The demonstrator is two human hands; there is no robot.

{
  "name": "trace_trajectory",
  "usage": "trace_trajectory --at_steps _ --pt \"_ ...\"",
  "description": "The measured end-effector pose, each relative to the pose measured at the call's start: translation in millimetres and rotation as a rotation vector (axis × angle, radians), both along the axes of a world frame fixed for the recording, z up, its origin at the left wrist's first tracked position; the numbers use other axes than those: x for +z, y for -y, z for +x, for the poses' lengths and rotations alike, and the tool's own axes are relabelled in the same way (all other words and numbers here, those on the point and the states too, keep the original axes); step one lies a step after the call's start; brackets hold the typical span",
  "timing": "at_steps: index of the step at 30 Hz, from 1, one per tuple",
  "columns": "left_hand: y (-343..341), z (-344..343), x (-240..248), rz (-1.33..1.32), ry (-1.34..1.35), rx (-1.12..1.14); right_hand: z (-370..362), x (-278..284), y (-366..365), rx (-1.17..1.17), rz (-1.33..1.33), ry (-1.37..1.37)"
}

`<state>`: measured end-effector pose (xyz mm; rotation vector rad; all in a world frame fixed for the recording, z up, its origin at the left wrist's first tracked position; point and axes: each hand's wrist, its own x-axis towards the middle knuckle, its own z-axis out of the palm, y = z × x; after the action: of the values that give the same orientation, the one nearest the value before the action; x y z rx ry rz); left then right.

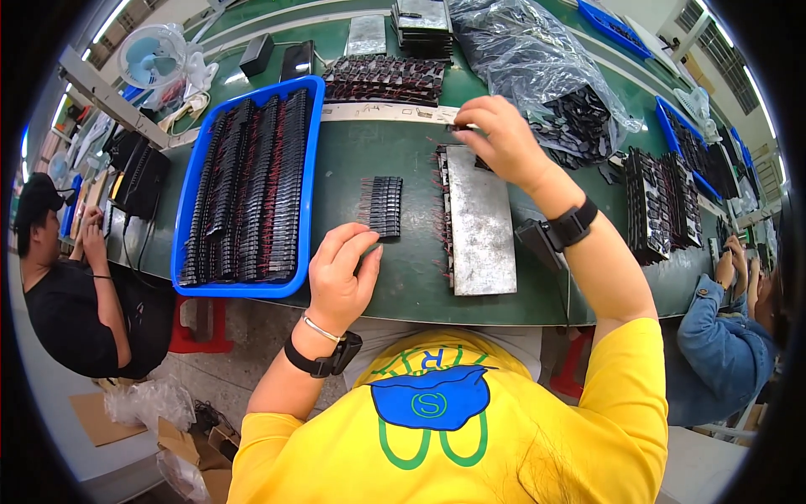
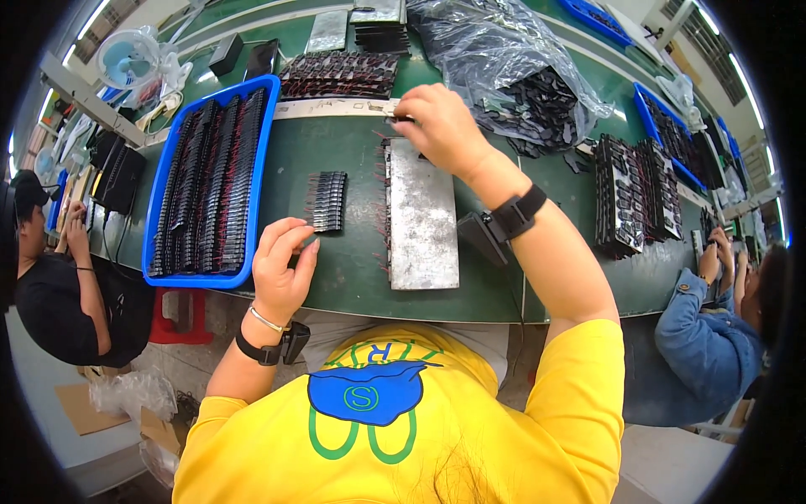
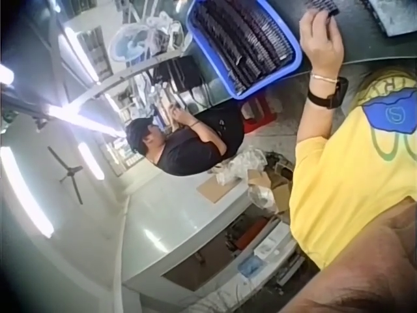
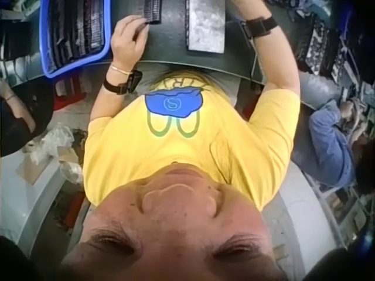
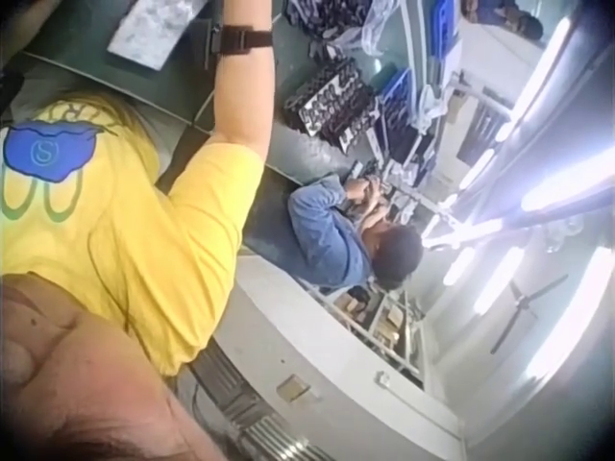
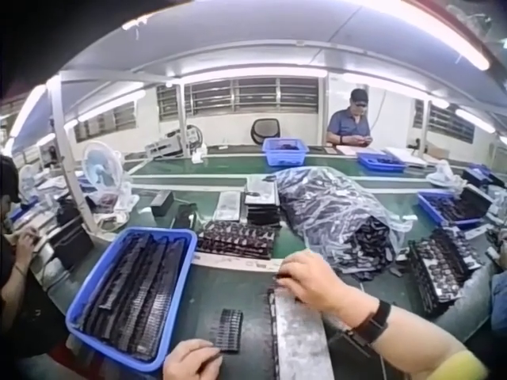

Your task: The person picks up a speaker and a plastic housing, fits the speaker into the housing by hand, and places the assembled unit onto a metal plate. This process is repeated until the plate is full, at which point the person swaps it for a new one.

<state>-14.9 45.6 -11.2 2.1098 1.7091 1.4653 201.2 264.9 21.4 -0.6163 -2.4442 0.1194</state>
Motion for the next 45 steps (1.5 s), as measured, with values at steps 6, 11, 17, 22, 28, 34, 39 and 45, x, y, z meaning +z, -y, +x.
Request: trace_trajectory --at_steps 6,11,17,22,28,34,39,45 --pt "19 18 16 -0.405 0.821 -0.342 10 34 117 0.172 -0.157 -0.106" --pt "15 44 10 -0.797 1.148 -0.578 32 2 176 0.136 -0.323 -0.157" --pt "12 64 -1 -0.854 1.088 -0.547 50 -10 187 0.066 -0.391 -0.237" --pt "15 75 -4 -0.756 0.966 -0.516 60 -18 189 0.053 -0.405 -0.26" --pt "15 82 -2 -0.208 0.21 -0.521 68 -25 193 0.027 -0.414 -0.291" --pt "12 86 0 -0.068 0.101 -0.535 72 -28 194 0.055 -0.39 -0.312" --pt "14 82 -2 -0.171 0.23 -0.575 76 -28 194 0.103 -0.39 -0.377" --pt "12 81 -5 -0.277 0.459 -0.608 80 -24 191 0.126 -0.318 -0.414"
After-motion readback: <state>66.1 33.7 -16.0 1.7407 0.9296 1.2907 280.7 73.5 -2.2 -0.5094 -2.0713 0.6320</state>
